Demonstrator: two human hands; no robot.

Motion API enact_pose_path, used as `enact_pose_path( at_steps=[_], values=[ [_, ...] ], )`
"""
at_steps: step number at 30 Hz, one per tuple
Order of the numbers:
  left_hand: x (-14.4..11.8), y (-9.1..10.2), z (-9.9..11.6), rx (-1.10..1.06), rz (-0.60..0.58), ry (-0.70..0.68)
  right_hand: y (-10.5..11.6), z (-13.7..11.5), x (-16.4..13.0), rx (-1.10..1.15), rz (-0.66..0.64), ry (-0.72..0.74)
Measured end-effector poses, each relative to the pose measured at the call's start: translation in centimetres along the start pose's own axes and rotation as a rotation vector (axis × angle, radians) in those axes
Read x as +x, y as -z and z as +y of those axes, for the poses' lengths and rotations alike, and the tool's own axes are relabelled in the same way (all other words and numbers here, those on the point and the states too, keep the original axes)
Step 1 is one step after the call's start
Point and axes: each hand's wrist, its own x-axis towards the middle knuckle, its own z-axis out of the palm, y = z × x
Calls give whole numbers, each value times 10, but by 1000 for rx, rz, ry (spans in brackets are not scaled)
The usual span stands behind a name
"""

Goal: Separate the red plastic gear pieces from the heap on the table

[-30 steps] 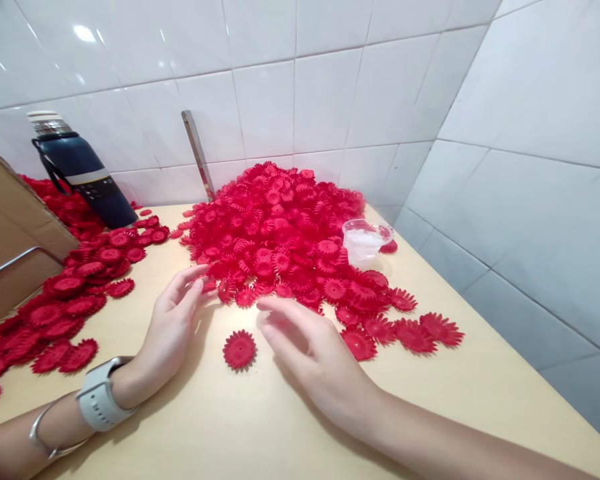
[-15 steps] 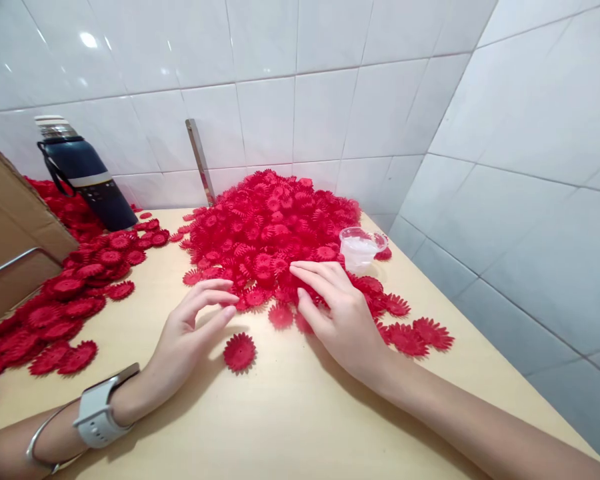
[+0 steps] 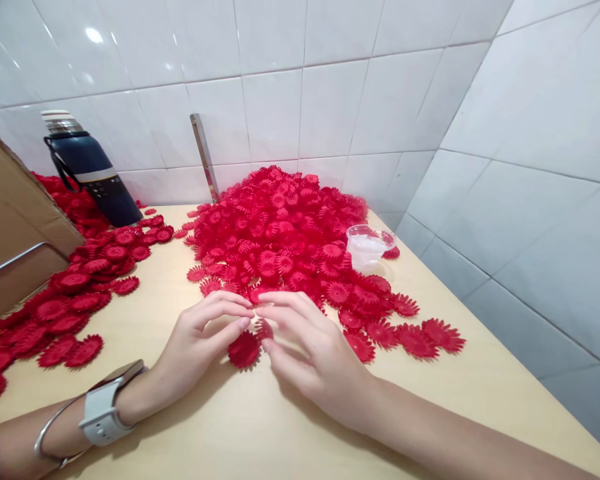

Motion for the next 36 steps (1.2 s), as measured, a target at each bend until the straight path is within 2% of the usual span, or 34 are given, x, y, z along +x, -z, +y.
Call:
enact_pose_path(
  at_steps=[3,7,13,16,19,21,23,26,32,36],
  values=[
    [0,0,-1,12,24,32,-1,1,1,-61,47,1],
    [1,0,-3,6,5,80,-4,3,2,-149,-12,-61],
    [0,0,-6,69,-33,39,-9,6,-1,-284,-71,73],
    [0,0,-6,68,-30,38,-9,6,-3,-298,-23,117],
    [0,0,-4,36,-22,43,-6,4,-3,-260,127,191],
    [-1,1,-2,9,-50,34,-4,3,-3,-185,160,255],
    [-2,1,1,-28,-118,28,-2,3,-3,-111,134,296],
    [-3,1,4,-44,-200,6,-1,4,-3,-55,78,285],
    [-2,2,3,-22,-229,-9,-1,4,-2,43,22,201],
    [-2,2,3,-39,-236,-1,0,4,-2,81,13,194]
  ],
)
